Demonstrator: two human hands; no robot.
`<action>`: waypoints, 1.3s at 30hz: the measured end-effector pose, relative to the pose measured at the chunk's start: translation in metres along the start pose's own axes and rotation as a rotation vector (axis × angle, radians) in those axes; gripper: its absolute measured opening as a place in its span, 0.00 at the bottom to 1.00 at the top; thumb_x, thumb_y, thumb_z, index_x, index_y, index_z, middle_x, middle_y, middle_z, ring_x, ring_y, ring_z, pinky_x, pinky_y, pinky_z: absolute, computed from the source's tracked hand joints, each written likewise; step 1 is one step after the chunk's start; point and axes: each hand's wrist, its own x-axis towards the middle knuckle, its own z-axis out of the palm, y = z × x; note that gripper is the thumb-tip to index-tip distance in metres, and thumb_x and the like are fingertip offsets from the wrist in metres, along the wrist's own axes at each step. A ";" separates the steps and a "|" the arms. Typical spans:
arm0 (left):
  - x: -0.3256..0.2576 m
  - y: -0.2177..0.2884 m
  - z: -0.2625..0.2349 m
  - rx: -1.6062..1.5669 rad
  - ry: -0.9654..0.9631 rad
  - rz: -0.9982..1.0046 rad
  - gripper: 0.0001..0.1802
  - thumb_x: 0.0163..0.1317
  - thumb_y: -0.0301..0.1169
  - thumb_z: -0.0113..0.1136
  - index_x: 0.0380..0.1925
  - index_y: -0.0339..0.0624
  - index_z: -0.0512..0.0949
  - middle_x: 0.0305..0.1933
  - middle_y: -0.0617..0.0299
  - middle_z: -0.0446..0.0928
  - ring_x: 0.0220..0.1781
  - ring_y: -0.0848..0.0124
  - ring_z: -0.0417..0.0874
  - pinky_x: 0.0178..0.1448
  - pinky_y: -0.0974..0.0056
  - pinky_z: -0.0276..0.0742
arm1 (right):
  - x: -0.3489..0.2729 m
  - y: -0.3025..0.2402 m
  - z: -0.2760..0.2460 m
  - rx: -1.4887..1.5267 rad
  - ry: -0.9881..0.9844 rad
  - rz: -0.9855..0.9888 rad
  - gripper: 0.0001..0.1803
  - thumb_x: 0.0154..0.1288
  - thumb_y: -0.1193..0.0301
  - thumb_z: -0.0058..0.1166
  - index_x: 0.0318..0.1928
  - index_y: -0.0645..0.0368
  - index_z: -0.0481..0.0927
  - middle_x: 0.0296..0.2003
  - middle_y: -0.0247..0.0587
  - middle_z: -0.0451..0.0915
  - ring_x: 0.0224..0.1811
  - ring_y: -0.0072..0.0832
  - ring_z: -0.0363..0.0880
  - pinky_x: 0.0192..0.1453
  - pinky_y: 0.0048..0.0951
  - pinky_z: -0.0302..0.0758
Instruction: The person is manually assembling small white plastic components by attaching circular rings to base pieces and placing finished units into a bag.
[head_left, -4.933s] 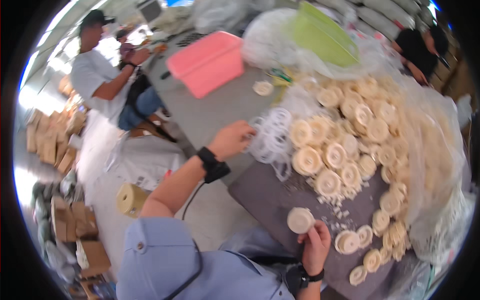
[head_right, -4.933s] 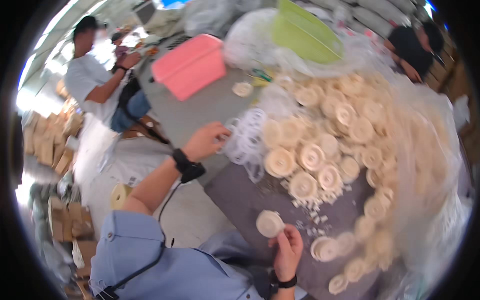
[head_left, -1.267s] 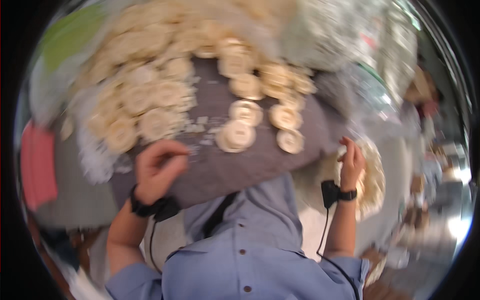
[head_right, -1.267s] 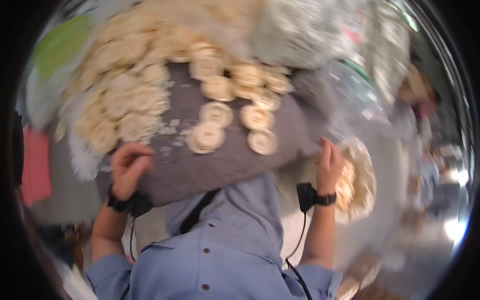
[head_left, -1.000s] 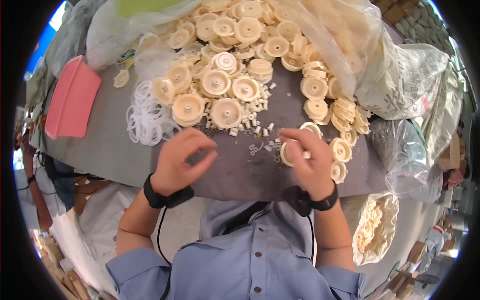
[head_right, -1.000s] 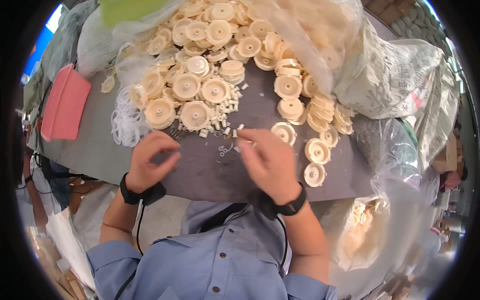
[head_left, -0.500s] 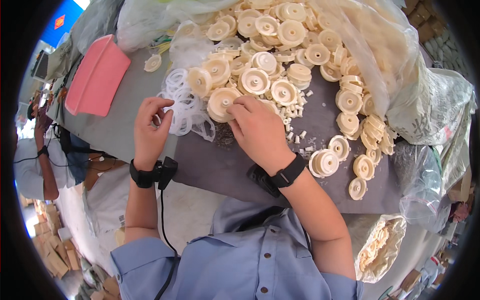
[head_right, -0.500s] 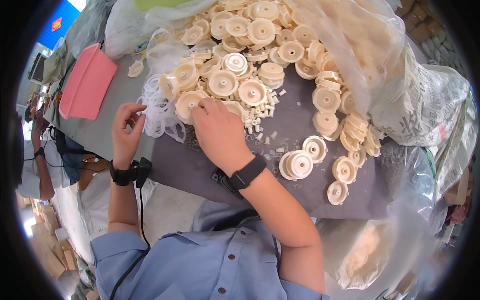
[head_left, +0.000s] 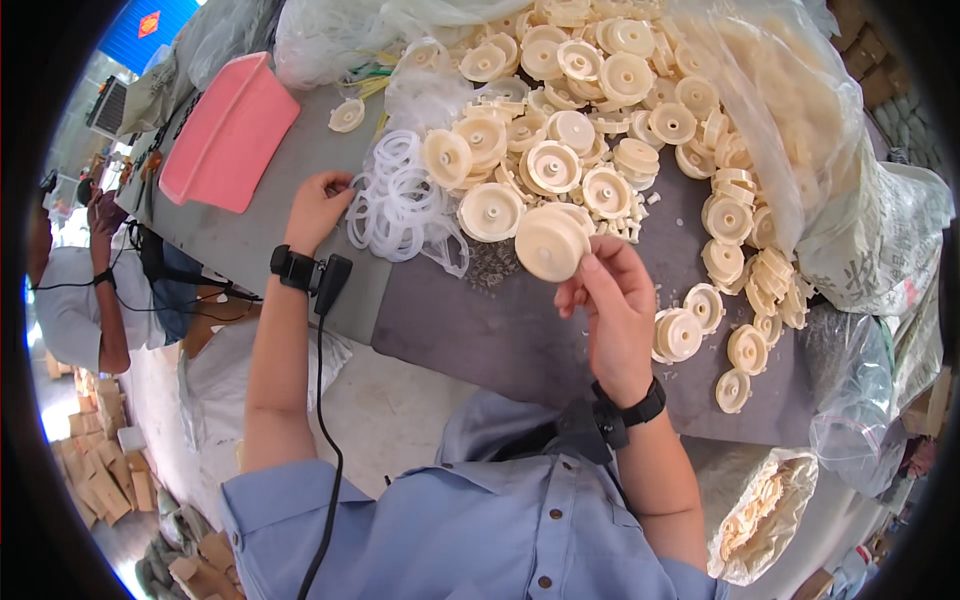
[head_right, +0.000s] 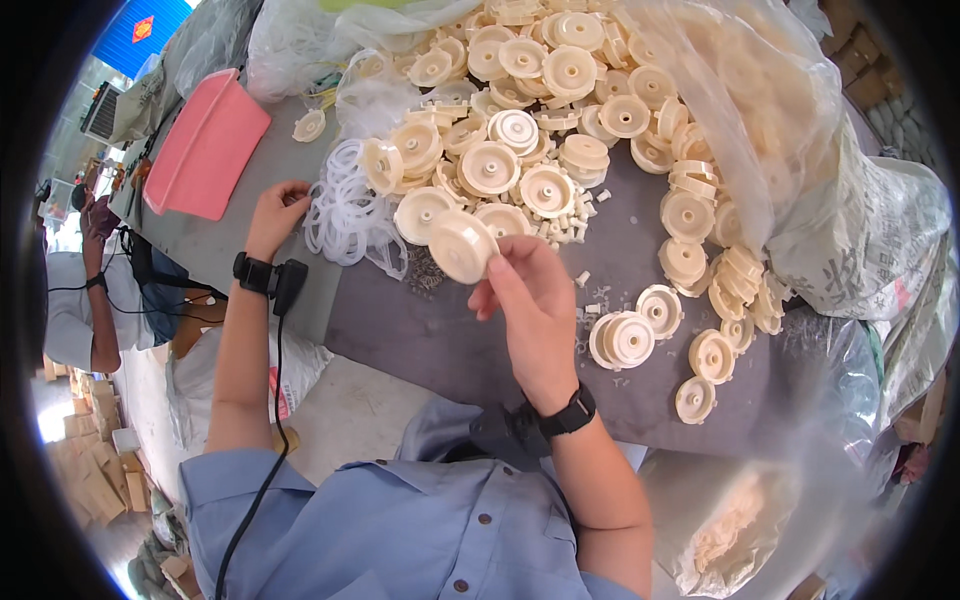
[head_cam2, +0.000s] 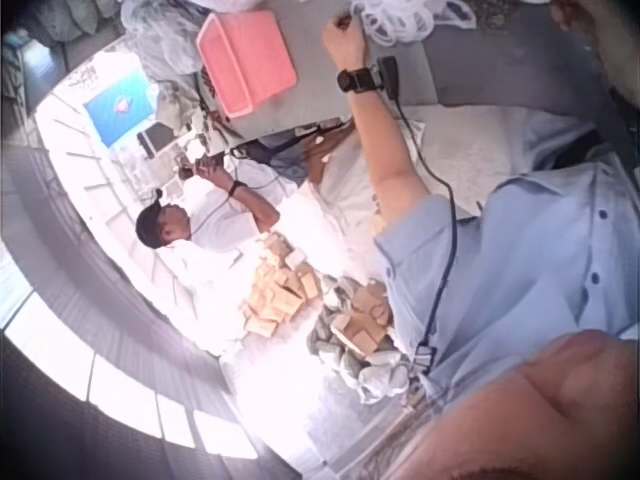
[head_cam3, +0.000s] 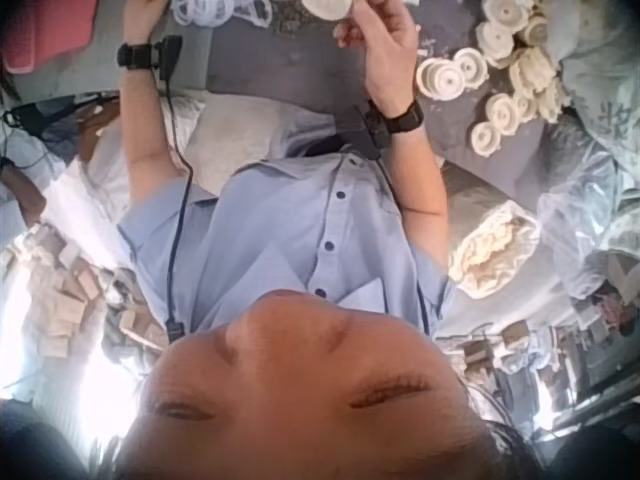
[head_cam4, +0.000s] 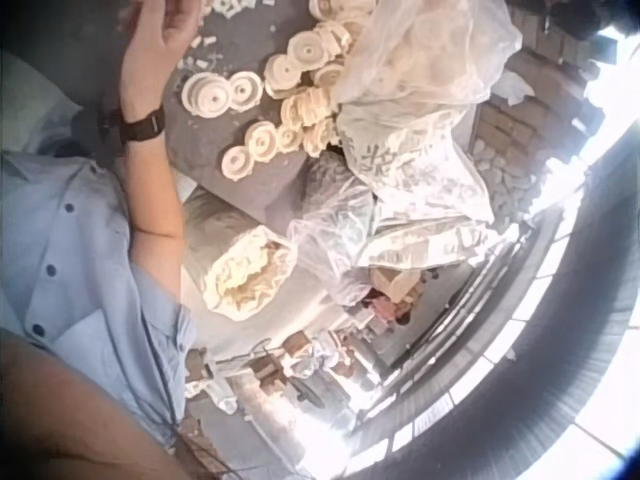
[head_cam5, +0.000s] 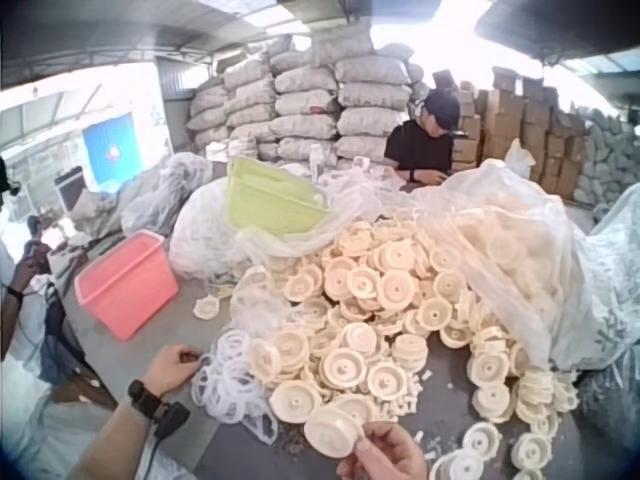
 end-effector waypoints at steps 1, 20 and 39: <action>0.001 0.001 -0.001 -0.001 0.000 0.004 0.11 0.47 0.27 0.56 0.31 0.35 0.76 0.28 0.61 0.75 0.24 0.76 0.70 0.32 0.71 0.68 | -0.004 0.003 -0.002 0.096 0.006 0.031 0.11 0.61 0.70 0.44 0.41 0.63 0.68 0.27 0.33 0.73 0.23 0.18 0.71 0.28 0.19 0.69; -0.094 0.181 0.065 -1.009 -0.346 0.020 0.03 0.52 0.22 0.55 0.29 0.36 0.74 0.23 0.64 0.74 0.18 0.81 0.69 0.21 0.78 0.64 | -0.021 0.022 -0.014 0.462 -0.032 0.097 0.11 0.62 0.69 0.42 0.43 0.61 0.67 0.31 0.36 0.74 0.31 0.20 0.74 0.33 0.20 0.71; -0.083 0.181 0.105 -1.464 -0.700 -0.154 0.03 0.57 0.26 0.46 0.30 0.40 0.66 0.22 0.65 0.71 0.11 0.84 0.62 0.13 0.80 0.56 | -0.021 0.027 -0.015 0.424 -0.072 -0.061 0.11 0.63 0.67 0.43 0.41 0.62 0.67 0.28 0.35 0.72 0.16 0.16 0.67 0.20 0.14 0.63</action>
